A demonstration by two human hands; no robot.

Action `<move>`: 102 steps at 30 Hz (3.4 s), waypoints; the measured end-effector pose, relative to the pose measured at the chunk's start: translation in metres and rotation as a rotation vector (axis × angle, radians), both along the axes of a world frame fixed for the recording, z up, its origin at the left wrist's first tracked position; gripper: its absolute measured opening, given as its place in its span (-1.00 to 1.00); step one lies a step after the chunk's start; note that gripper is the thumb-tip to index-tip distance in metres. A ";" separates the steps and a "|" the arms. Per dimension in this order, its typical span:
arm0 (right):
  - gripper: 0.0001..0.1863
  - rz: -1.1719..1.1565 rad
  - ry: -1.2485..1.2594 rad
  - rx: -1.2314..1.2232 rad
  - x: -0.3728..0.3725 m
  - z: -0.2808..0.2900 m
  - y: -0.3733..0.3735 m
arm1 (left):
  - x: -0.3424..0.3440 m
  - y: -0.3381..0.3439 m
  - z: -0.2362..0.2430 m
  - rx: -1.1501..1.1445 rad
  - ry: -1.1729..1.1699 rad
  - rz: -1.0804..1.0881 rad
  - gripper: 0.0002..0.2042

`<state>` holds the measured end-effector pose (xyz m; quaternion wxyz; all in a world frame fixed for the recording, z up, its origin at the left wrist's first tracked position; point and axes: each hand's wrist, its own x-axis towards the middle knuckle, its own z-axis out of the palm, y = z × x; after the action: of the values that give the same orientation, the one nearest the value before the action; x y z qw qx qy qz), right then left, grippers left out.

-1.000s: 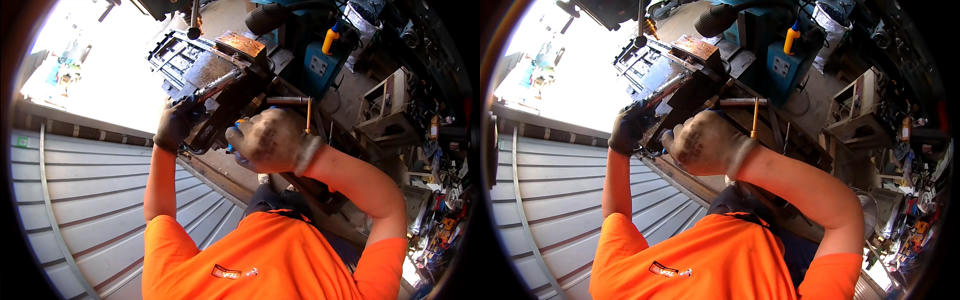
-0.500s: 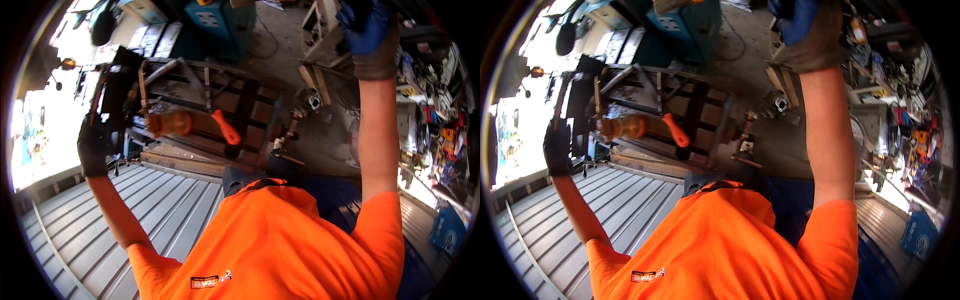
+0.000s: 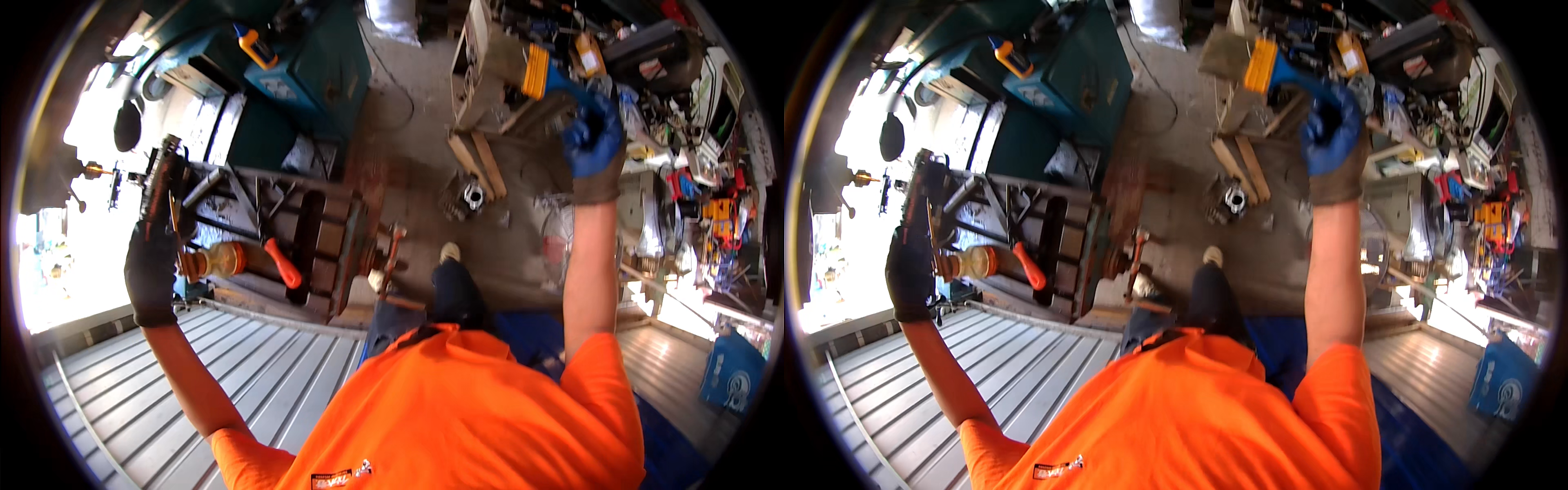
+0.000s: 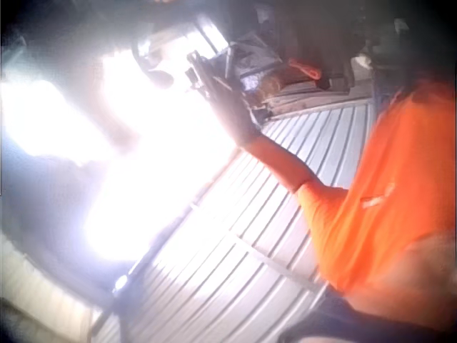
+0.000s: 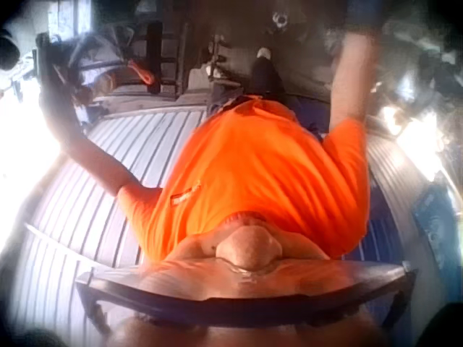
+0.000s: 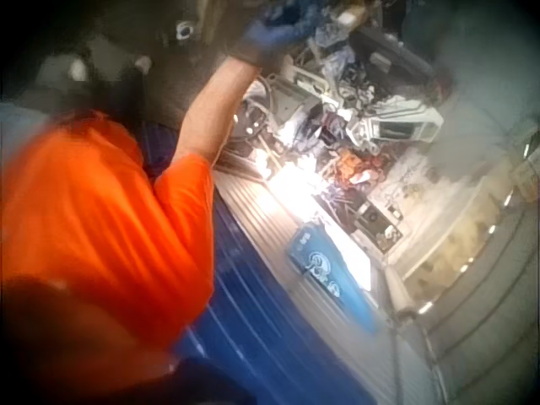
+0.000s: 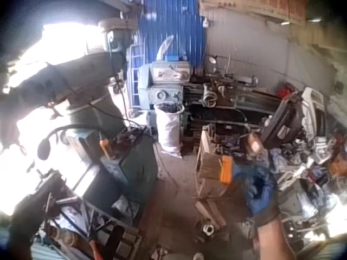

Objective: The person operates a milling machine, using a handheld oil can to lubricate the spindle and work area. They adjust the machine's controls and levers, then use a brush to sweep metal shavings into a collection bag. Finally, they wipe a cylindrical metal part with a cloth.

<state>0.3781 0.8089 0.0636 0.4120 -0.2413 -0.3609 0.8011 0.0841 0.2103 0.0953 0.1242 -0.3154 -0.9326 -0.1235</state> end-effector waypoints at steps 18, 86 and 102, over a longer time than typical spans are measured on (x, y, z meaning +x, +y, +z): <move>-0.79 0.208 -0.010 -0.254 -0.001 -0.049 0.198 | 0.051 0.299 -0.049 1.547 -1.163 0.248 -0.75; -0.66 -0.280 -0.288 -0.124 -0.824 -0.168 0.653 | -0.916 1.135 -0.240 0.127 -1.067 -0.154 -0.72; -0.68 0.201 -0.807 0.666 -1.090 -0.220 0.761 | -1.024 1.165 -0.174 -0.135 -0.877 -0.304 -0.74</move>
<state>-0.7121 1.5702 -0.1560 0.2158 -0.3506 -0.7469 0.5221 -0.9403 1.3750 -0.0784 -0.3217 -0.3740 -0.8463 -0.2012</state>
